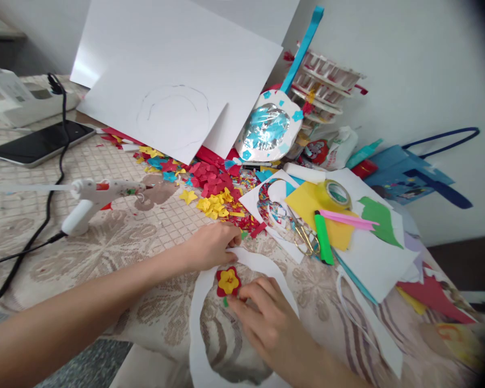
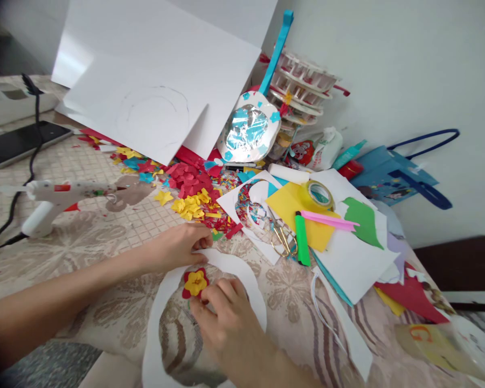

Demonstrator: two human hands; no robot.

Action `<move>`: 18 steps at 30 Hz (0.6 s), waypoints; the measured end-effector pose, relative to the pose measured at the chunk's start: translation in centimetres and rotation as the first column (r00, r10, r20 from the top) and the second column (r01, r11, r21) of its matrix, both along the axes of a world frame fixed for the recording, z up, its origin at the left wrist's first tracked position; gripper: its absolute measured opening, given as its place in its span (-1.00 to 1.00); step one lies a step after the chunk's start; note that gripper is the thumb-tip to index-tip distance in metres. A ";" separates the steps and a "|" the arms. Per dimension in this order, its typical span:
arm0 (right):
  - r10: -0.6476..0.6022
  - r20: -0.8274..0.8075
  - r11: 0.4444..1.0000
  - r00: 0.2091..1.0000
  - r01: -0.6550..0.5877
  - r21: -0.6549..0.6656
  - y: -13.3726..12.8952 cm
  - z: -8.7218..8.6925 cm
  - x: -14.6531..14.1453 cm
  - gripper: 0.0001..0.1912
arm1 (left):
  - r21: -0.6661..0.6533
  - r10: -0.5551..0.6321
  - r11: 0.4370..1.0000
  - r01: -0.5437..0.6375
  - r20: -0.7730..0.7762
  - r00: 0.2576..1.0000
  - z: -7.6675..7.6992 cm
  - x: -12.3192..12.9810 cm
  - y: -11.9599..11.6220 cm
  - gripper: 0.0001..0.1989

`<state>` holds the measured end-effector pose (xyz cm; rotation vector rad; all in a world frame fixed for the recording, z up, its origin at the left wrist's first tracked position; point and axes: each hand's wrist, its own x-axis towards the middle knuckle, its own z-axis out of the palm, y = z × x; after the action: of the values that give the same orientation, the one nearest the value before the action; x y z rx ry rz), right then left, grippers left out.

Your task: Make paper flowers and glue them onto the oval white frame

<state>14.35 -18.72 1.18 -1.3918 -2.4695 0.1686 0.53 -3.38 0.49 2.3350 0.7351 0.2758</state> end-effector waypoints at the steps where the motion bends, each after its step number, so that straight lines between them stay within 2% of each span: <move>1: 0.037 0.025 0.999 0.999 -0.037 0.005 -0.1 -0.2 0.1 -0.75 | -0.002 -0.002 1.000 0.002 0.006 1.000 0.0 0.0 0.0 -0.88; 3: 0.092 0.057 0.996 0.994 -0.093 0.004 -0.2 -0.6 0.2 -0.76 | -0.007 0.001 1.000 -0.001 0.011 1.000 0.0 0.0 0.0 -0.88; 7: 0.082 0.048 0.997 0.995 -0.083 0.007 -0.2 -0.9 0.2 -0.73 | -0.021 -0.002 1.000 0.002 0.006 1.000 0.0 0.0 0.0 -0.88; 10: 0.094 0.058 0.996 0.994 -0.094 -0.004 -0.1 -0.6 0.1 -0.77 | -0.030 -0.002 1.000 0.002 0.011 1.000 0.0 0.0 0.1 -0.86; 13: 0.113 -0.019 0.994 0.993 -0.113 0.014 0.3 0.0 0.4 -0.79 | -0.042 -0.011 0.999 0.011 0.019 1.000 -0.2 -0.1 0.2 -0.87; 15: 0.092 -0.100 0.995 0.991 -0.088 0.040 1.1 0.4 1.3 -0.75 | -0.054 -0.028 0.998 0.030 0.030 0.999 -0.3 -0.2 0.3 -0.87; 18: -0.082 -0.170 0.993 0.982 0.095 0.069 3.2 0.4 3.5 -0.76 | -0.067 -0.034 0.997 0.037 0.053 0.998 -0.2 -0.2 0.7 -0.88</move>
<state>17.88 -15.53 1.61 -1.3924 -2.2499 0.1613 0.30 -2.73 0.28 2.2654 0.6672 0.2897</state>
